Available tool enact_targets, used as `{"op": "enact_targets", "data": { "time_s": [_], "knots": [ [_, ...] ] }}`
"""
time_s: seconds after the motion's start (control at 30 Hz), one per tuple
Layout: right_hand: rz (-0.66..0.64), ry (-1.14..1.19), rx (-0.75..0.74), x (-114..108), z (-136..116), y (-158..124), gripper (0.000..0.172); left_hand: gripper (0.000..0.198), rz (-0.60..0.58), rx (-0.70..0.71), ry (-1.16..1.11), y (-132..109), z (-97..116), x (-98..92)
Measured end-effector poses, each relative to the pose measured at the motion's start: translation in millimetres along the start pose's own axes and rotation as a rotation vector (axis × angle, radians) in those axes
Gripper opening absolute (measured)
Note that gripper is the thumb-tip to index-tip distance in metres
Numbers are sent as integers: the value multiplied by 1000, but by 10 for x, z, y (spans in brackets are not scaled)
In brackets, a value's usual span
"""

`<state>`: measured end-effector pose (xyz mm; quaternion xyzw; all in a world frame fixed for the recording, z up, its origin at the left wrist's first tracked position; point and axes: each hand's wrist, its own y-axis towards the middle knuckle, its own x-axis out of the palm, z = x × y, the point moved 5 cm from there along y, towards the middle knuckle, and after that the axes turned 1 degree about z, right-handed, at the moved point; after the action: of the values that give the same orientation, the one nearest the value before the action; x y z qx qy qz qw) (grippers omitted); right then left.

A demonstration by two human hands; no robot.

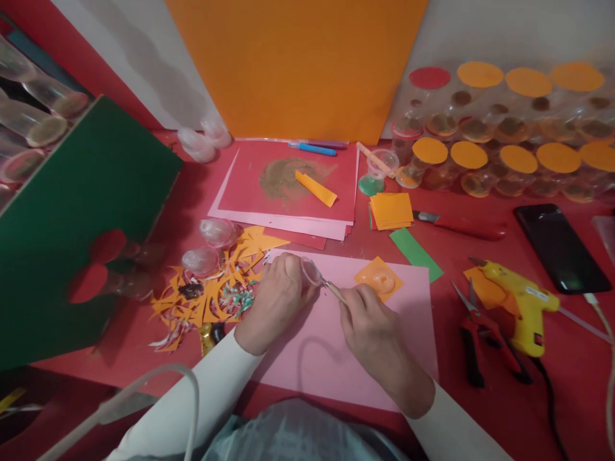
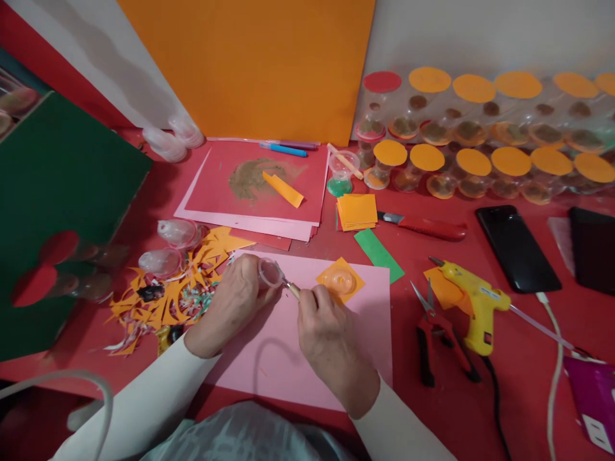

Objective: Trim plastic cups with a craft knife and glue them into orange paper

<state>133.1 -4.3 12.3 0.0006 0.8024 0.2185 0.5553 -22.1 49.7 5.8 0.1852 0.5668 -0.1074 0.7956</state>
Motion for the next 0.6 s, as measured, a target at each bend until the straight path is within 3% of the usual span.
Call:
{"op": "enact_targets", "data": {
  "time_s": [0.37, 0.6],
  "knots": [
    [-108, -165, -65, 70, -72, -43, 24, 17, -35, -15, 43, 20, 19, 17],
    [-109, -208, -84, 59, -105, -19, 18, 12, -35, 1, 60, 24, 28, 9]
  ]
}}
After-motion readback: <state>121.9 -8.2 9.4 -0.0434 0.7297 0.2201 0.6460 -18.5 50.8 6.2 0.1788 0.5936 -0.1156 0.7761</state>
